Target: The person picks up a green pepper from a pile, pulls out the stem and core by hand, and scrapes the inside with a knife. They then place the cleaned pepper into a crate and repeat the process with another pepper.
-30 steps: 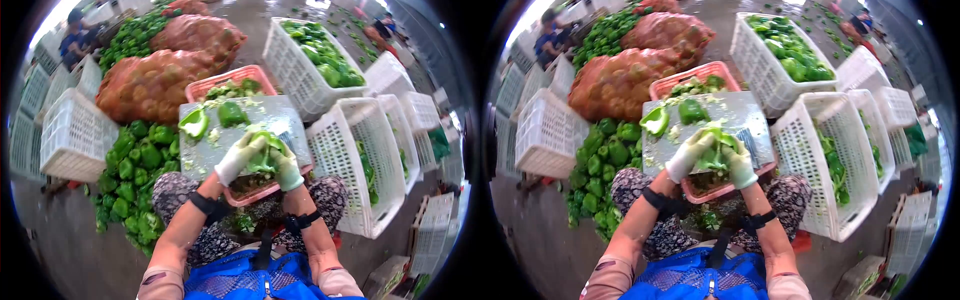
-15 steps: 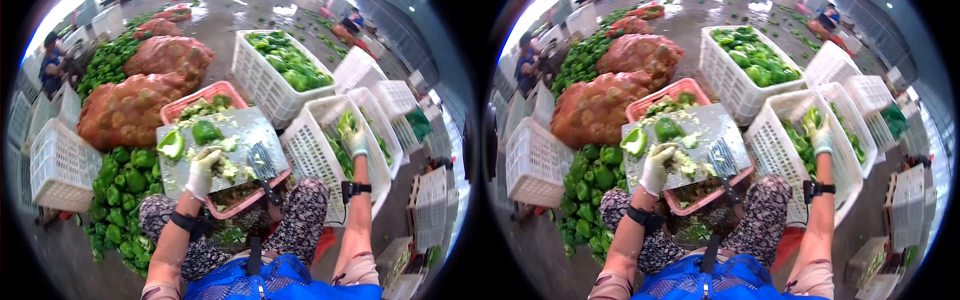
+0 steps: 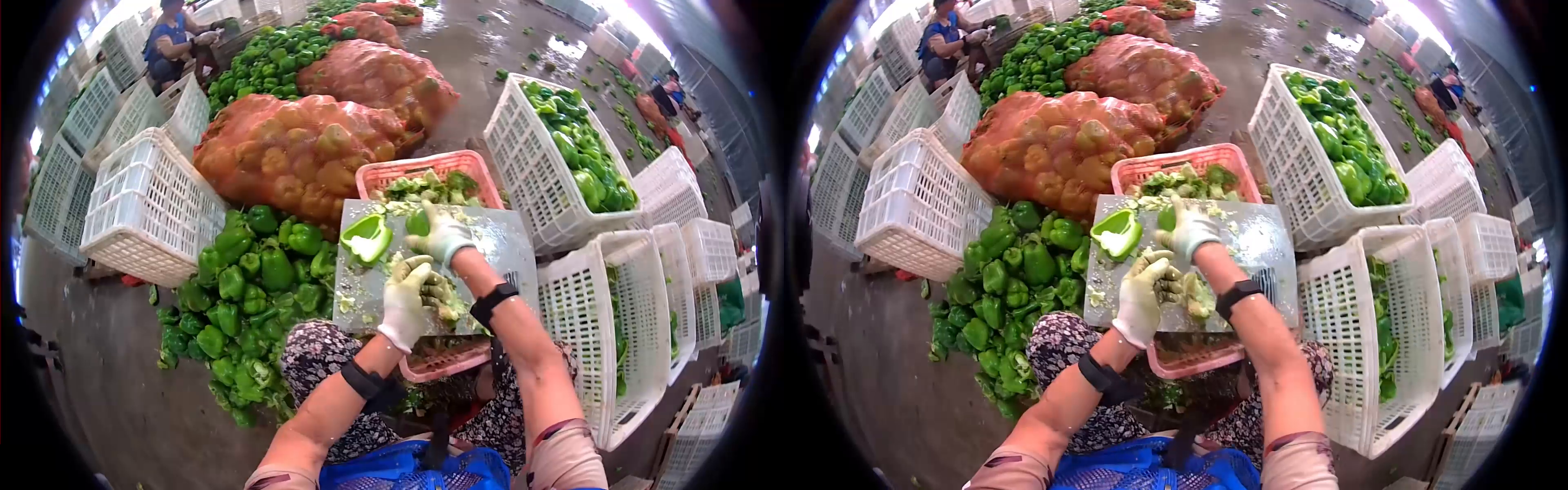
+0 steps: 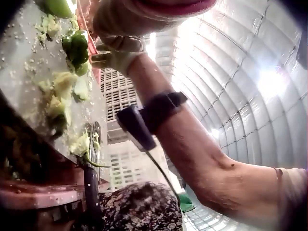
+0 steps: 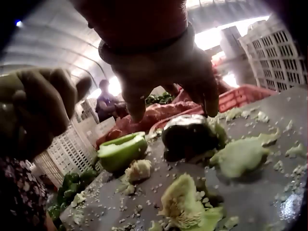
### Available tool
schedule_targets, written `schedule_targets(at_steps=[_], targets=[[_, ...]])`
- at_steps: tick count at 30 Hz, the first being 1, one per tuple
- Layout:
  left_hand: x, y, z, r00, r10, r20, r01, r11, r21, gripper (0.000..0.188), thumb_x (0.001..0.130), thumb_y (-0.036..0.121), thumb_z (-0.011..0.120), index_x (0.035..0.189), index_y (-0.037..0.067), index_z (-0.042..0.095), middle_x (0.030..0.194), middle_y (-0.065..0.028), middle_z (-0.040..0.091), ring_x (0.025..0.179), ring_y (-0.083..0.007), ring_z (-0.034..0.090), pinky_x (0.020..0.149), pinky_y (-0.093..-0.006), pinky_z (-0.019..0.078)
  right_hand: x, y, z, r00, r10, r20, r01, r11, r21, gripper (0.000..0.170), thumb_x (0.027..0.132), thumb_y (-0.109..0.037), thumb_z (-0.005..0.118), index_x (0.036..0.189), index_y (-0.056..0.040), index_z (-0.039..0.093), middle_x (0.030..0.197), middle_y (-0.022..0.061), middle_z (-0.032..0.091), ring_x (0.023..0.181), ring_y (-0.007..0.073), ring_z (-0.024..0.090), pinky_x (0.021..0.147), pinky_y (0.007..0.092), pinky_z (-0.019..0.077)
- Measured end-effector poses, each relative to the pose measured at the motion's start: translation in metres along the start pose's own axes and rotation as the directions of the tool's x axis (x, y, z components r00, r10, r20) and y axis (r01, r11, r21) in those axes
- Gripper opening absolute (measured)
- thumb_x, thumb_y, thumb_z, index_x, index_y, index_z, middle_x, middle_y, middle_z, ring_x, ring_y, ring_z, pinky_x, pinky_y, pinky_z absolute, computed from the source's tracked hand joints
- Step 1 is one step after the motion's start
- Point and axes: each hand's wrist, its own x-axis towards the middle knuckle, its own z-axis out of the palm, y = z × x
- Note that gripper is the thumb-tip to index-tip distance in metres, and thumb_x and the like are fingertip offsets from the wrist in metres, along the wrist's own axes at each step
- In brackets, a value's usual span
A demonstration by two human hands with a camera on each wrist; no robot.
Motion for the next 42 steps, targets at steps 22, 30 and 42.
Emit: schedule_targets(at_steps=[22,30,42], targets=[[0.015,-0.015,0.002,0.967,0.042,0.253,-0.057,0.997,0.052,0.034,0.096,0.031,0.05,0.121,0.008,0.054,0.107,-0.0045,0.061,0.092,-0.0142,0.06,0.08,-0.0294,0.0483,-0.138,0.041,-0.014,0.985,-0.118,0.126,-0.164,-0.403,0.9,0.055,0.088,-0.051,0.056,0.125,-0.0106,0.053,0.115,0.0061,0.062,0.1,0.0217,0.063,0.073,0.0351,0.0555],[0.007,-0.025,0.001,0.966,0.005,0.258,0.04,0.985,-0.169,0.027,0.092,0.019,0.058,0.113,0.002,0.059,0.1,-0.007,0.065,0.084,-0.0158,0.064,0.074,-0.028,0.0534,-0.166,0.043,-0.001,0.993,0.037,0.11,-0.107,-0.082,0.991,0.061,0.091,-0.053,0.055,0.132,-0.0079,0.046,0.104,0.01,0.06,0.076,0.0186,0.064,0.052,0.0294,0.0554],[0.001,-0.045,0.002,0.734,0.516,0.442,-0.68,0.546,0.49,0.044,0.08,0.018,0.068,0.119,0.005,0.052,0.102,-0.0143,0.061,0.094,-0.0255,0.061,0.085,-0.0366,0.0498,-0.142,0.028,0.019,0.959,0.284,0.005,-0.079,0.251,0.965,0.036,0.093,-0.011,0.052,0.127,-0.0001,0.047,0.108,0.0141,0.059,0.092,0.0231,0.063,0.075,0.0347,0.0574]])
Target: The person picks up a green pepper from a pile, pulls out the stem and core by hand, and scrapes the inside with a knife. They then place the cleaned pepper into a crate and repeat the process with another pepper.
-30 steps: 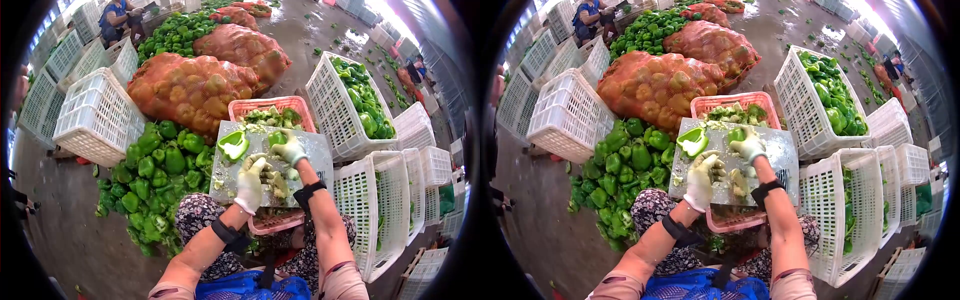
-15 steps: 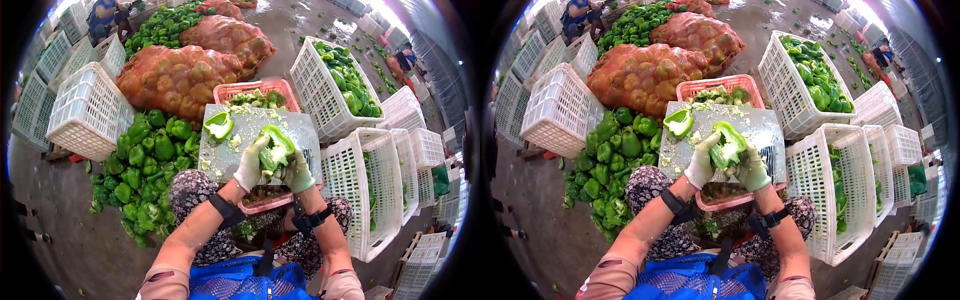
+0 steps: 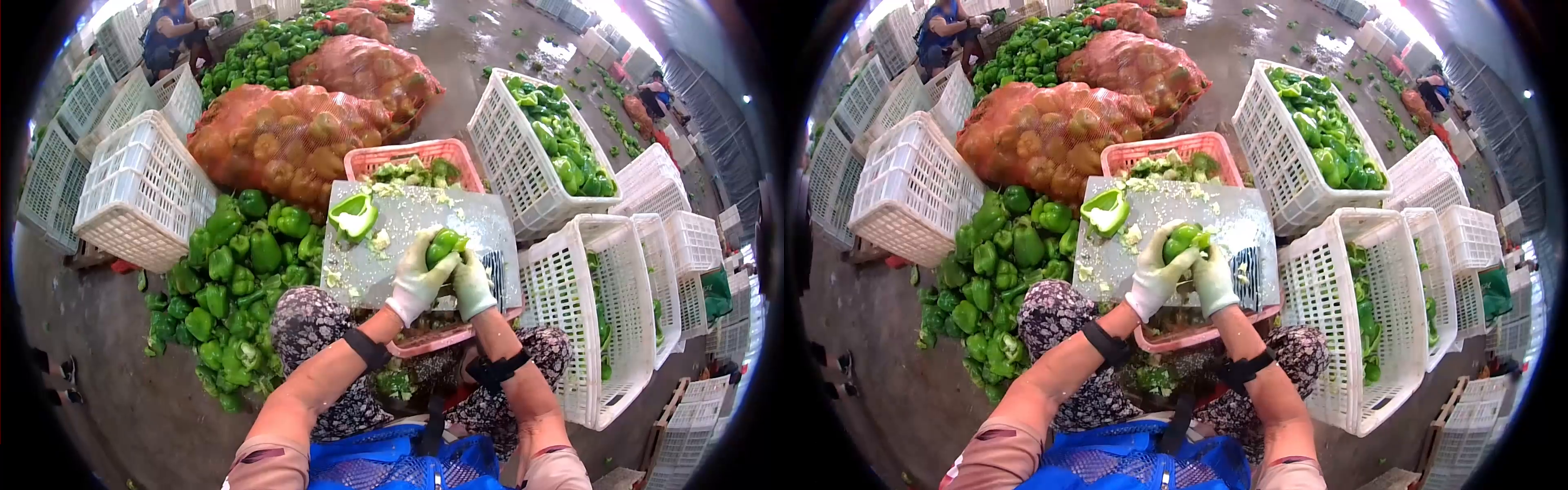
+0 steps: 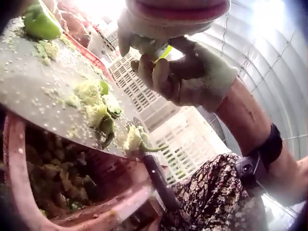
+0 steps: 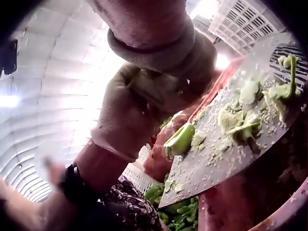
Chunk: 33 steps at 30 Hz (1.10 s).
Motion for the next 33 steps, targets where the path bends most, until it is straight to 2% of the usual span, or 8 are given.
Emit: schedule_targets(at_steps=[2,7,10,12,23,30,31,33], targets=[[0.005,0.0,-0.003,0.993,0.117,0.028,-0.12,0.981,0.155,0.045,0.078,0.019,0.07,0.118,0.006,0.053,0.104,-0.0147,0.06,0.094,-0.0258,0.061,0.085,-0.0371,0.0494,0.015,0.018,0.0,1.0,0.02,0.014,-0.024,0.892,0.45,0.033,0.094,-0.009,0.048,0.126,0.0005,0.049,0.111,0.0139,0.059,0.097,0.024,0.062,0.083,0.0352,0.0548],[0.004,0.014,-0.005,0.998,0.056,0.012,-0.057,0.985,0.163,0.043,0.081,0.014,0.069,0.12,0.007,0.053,0.11,-0.0114,0.06,0.102,-0.0199,0.059,0.092,-0.0318,0.0471,0.021,0.029,0.006,0.992,0.038,0.12,-0.102,0.799,0.593,0.036,0.1,-0.028,0.038,0.116,-0.0016,0.055,0.105,0.0122,0.061,0.093,0.0238,0.062,0.083,0.0389,0.0518],[0.007,0.001,-0.004,0.989,-0.101,0.106,0.12,0.974,-0.191,0.043,0.081,0.021,0.071,0.117,0.006,0.055,0.105,-0.01,0.061,0.096,-0.0195,0.061,0.087,-0.0318,0.05,-0.004,0.011,0.013,0.994,-0.11,-0.001,0.109,0.992,0.061,0.028,0.098,-0.019,0.045,0.115,-0.0005,0.056,0.105,0.0114,0.062,0.091,0.0208,0.061,0.081,0.0356,0.052],[0.007,-0.004,-0.006,0.97,-0.223,0.099,0.238,0.955,-0.18,0.036,0.084,0.021,0.068,0.115,0.006,0.056,0.102,-0.0096,0.062,0.094,-0.0183,0.061,0.084,-0.0311,0.0518,-0.011,-0.003,0.016,0.999,-0.021,-0.024,0.02,0.998,-0.063,0.025,0.095,-0.013,0.05,0.114,0.0015,0.057,0.107,0.0109,0.062,0.091,0.0198,0.062,0.081,0.0335,0.0534],[0.017,0.009,-0.013,0.922,-0.386,0.013,0.298,0.69,-0.66,0.03,0.091,0.021,0.061,0.114,0.004,0.054,0.099,-0.0067,0.061,0.089,-0.0152,0.06,0.08,-0.0286,0.0503,-0.01,0.003,0.006,0.975,-0.219,0.02,0.22,0.976,-0.006,0.063,0.081,-0.001,0.058,0.14,0.0075,0.037,0.104,0.0095,0.062,0.083,0.0107,0.059,0.073,0.0232,0.0497],[0.024,0.005,-0.025,0.872,-0.435,0.224,0.404,0.38,-0.832,0.03,0.095,0.029,0.053,0.113,0.005,0.054,0.099,-0.0085,0.063,0.088,-0.0211,0.064,0.08,-0.0327,0.0528,-0.028,-0.012,-0.005,0.965,-0.227,0.13,0.204,0.964,0.171,0.069,0.081,0.001,0.053,0.145,0.005,0.028,0.093,0.0053,0.058,0.071,0.0083,0.053,0.064,0.0209,0.046],[0.024,0.008,-0.027,0.882,-0.41,0.233,0.401,0.395,-0.826,0.033,0.095,0.035,0.051,0.112,0.007,0.055,0.098,-0.0087,0.064,0.087,-0.0233,0.065,0.076,-0.0373,0.0546,-0.029,-0.014,-0.01,0.948,-0.247,0.198,0.205,0.955,0.214,0.067,0.082,-0.002,0.05,0.145,0.0028,0.028,0.109,0.0209,0.062,0.085,0.0214,0.065,0.079,0.0326,0.0546],[0.027,0.011,-0.03,0.87,-0.466,0.164,0.35,0.347,-0.87,0.035,0.094,0.039,0.052,0.11,0.008,0.056,0.101,-0.0093,0.064,0.089,-0.0255,0.064,0.075,-0.0411,0.0549,-0.034,-0.022,-0.015,0.944,-0.266,0.196,0.183,0.915,0.359,0.065,0.082,-0.001,0.047,0.144,0.0027,0.029,0.11,0.0233,0.062,0.088,0.0244,0.066,0.074,0.0354,0.0571]])
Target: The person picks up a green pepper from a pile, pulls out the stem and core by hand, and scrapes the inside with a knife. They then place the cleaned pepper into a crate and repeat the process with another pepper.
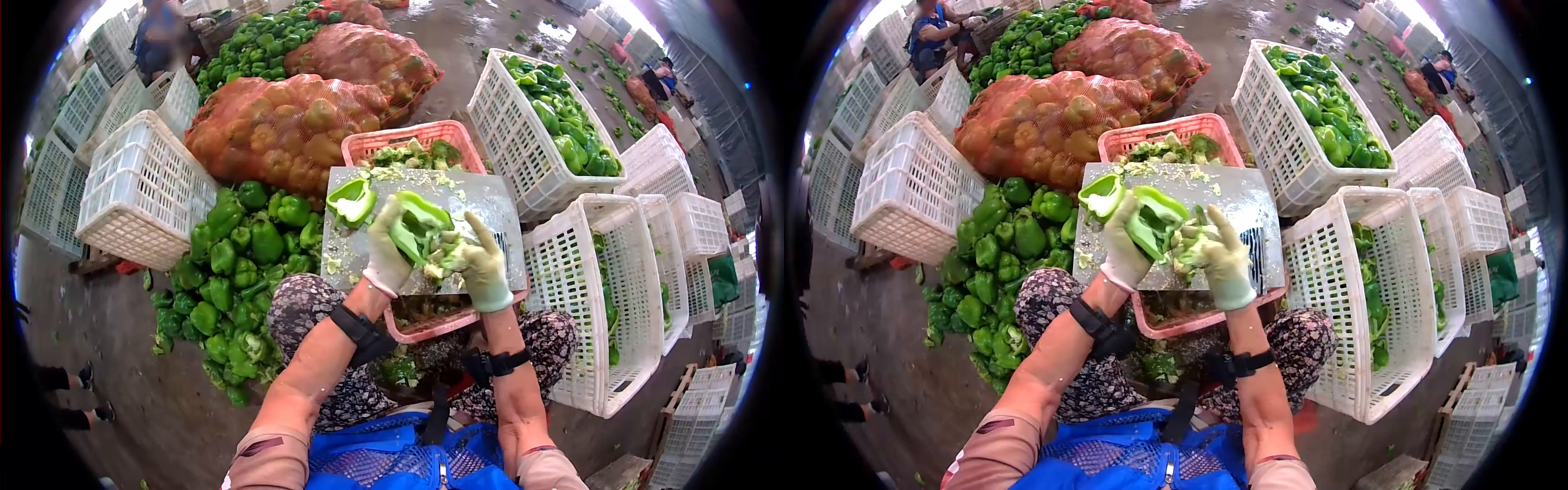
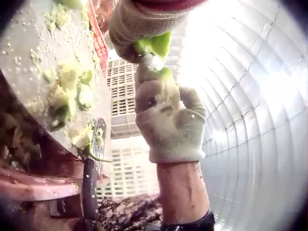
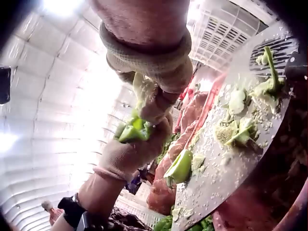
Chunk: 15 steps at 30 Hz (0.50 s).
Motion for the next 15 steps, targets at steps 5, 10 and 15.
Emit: schedule_targets(at_steps=[5,10,15], targets=[[-0.002,0.008,0.005,0.998,0.006,-0.058,-0.009,0.999,-0.048,0.035,0.093,0.04,0.053,0.108,0.009,0.056,0.096,-0.0089,0.064,0.084,-0.0252,0.065,0.069,-0.0449,0.0568,0.02,0.024,-0.048,0.995,-0.05,-0.085,-0.035,0.628,-0.777,0.052,0.094,-0.028,0.053,0.138,-0.0025,0.044,0.111,0.0202,0.063,0.083,0.0234,0.068,0.069,0.0316,0.0564],[-0.003,0.0,0.007,0.996,0.073,-0.041,-0.068,0.991,0.115,0.03,0.094,0.035,0.052,0.105,0.008,0.056,0.095,-0.0065,0.061,0.088,-0.019,0.062,0.08,-0.035,0.0532,0.011,-0.001,0.007,0.837,-0.528,0.143,0.38,0.373,-0.846,0.029,0.087,-0.012,0.067,0.114,-0.0061,0.061,0.097,0.0104,0.066,0.072,0.0148,0.063,0.065,0.0267,0.0546],[-0.002,-0.013,-0.002,0.999,0.049,0.014,-0.051,0.964,0.259,0.028,0.095,0.037,0.052,0.101,0.01,0.06,0.092,-0.0016,0.063,0.083,-0.0136,0.061,0.077,-0.0288,0.0498,0.026,0.016,0.03,0.684,-0.563,0.465,0.472,-0.145,-0.87,0.016,0.084,-0.01,0.061,0.1,-0.0112,0.061,0.087,0.0118,0.063,0.072,0.0293,0.063,0.062,0.0362,0.0533]])
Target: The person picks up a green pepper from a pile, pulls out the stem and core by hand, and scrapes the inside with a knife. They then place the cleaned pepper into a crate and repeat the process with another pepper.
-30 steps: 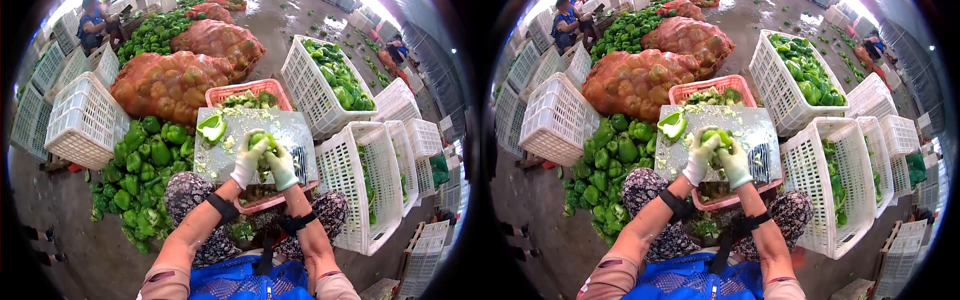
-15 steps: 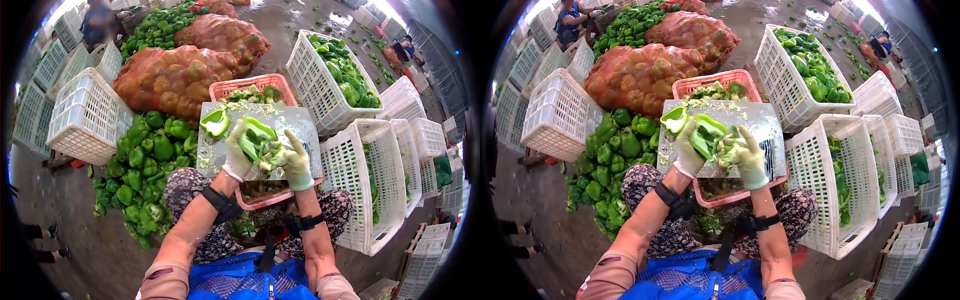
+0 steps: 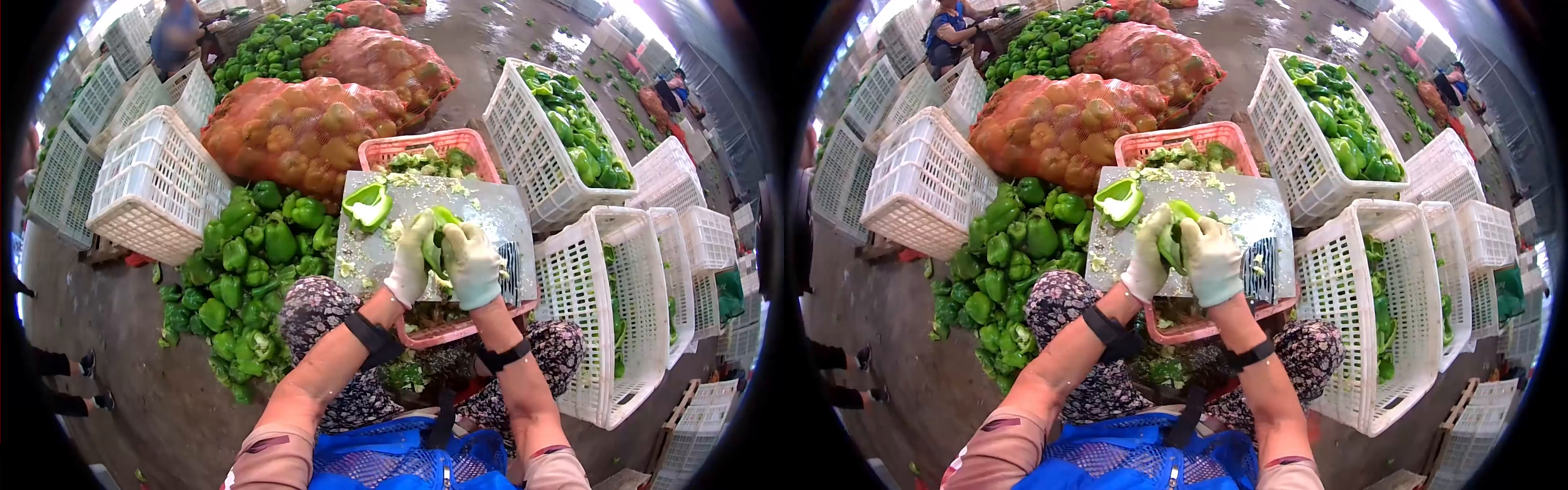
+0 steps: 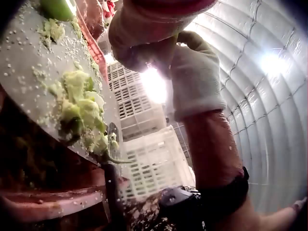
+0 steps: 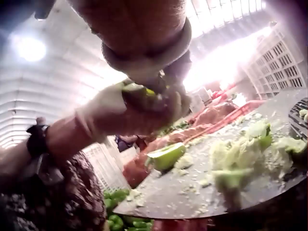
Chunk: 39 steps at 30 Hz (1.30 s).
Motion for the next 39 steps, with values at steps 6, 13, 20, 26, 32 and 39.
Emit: schedule_targets(at_steps=[6,13,20,26,32,39], targets=[[0.003,-0.002,-0.02,0.98,-0.185,0.067,0.189,0.98,-0.064,0.03,0.098,0.036,0.046,0.103,0.009,0.058,0.092,-0.0036,0.062,0.084,-0.0151,0.061,0.076,-0.0301,0.0498,-0.009,0.023,0.013,0.955,0.254,0.153,-0.294,0.879,0.376,0.008,0.085,-0.002,0.065,0.092,-0.0047,0.062,0.072,0.003,0.061,0.056,0.0126,0.059,0.049,0.0277,0.0485],[0.002,0.017,0.003,0.998,-0.05,-0.031,0.044,0.986,-0.158,0.038,0.099,0.042,0.041,0.102,0.009,0.059,0.089,-0.0065,0.064,0.081,-0.0181,0.063,0.073,-0.0326,0.0533,-0.017,0.03,-0.035,0.833,0.309,0.459,-0.514,0.74,0.435,0.017,0.083,-0.003,0.066,0.099,-0.0056,0.066,0.082,0.0101,0.066,0.063,0.0138,0.064,0.053,0.0284,0.0538],[-0.012,0.014,0.016,0.985,-0.17,0.026,0.156,0.947,0.28,0.045,0.093,0.052,0.046,0.102,0.009,0.057,0.082,-0.0011,0.058,0.067,-0.0117,0.052,0.058,-0.0237,0.0468,0.002,-0.011,-0.021,0.86,0.476,0.185,-0.496,0.691,0.526,0.025,0.086,-0.007,0.066,0.111,-0.0018,0.064,0.085,0.0083,0.067,0.068,0.0111,0.061,0.064,0.027,0.0513],[-0.008,0.007,0.002,0.996,-0.06,-0.06,0.069,0.986,0.153,0.034,0.097,0.034,0.052,0.115,0.005,0.058,0.103,-0.0046,0.06,0.093,-0.0141,0.056,0.084,-0.0268,0.0474,-0.01,-0.021,-0.01,0.989,0.129,0.079,-0.149,0.911,0.384,0.013,0.083,0.0,0.065,0.095,-0.0047,0.064,0.081,0.0107,0.068,0.071,0.0243,0.066,0.066,0.0341,0.0545],[0.007,0.03,0.002,0.882,0.176,-0.438,-0.16,0.984,0.073,0.04,0.094,0.038,0.057,0.118,0.007,0.057,0.101,-0.0054,0.061,0.082,-0.0124,0.057,0.074,-0.0267,0.0493,-0.047,0.036,-0.011,0.829,0.265,0.493,-0.282,0.959,-0.042,0.034,0.081,-0.009,0.063,0.115,-0.0146,0.062,0.095,0.0182,0.066,0.081,0.0335,0.065,0.071,0.0412,0.0521],[-0.007,0.008,0.016,0.953,0.3,-0.047,-0.135,0.559,0.818,0.037,0.09,0.034,0.062,0.115,0.007,0.057,0.109,-0.013,0.061,0.102,-0.0242,0.059,0.088,-0.0377,0.0479,-0.052,0.035,0.028,0.909,0.388,0.153,-0.413,0.888,0.201,0.044,0.093,-0.007,0.053,0.134,0.0033,0.042,0.098,0.0156,0.066,0.077,0.0247,0.064,0.067,0.0351,0.0529]])
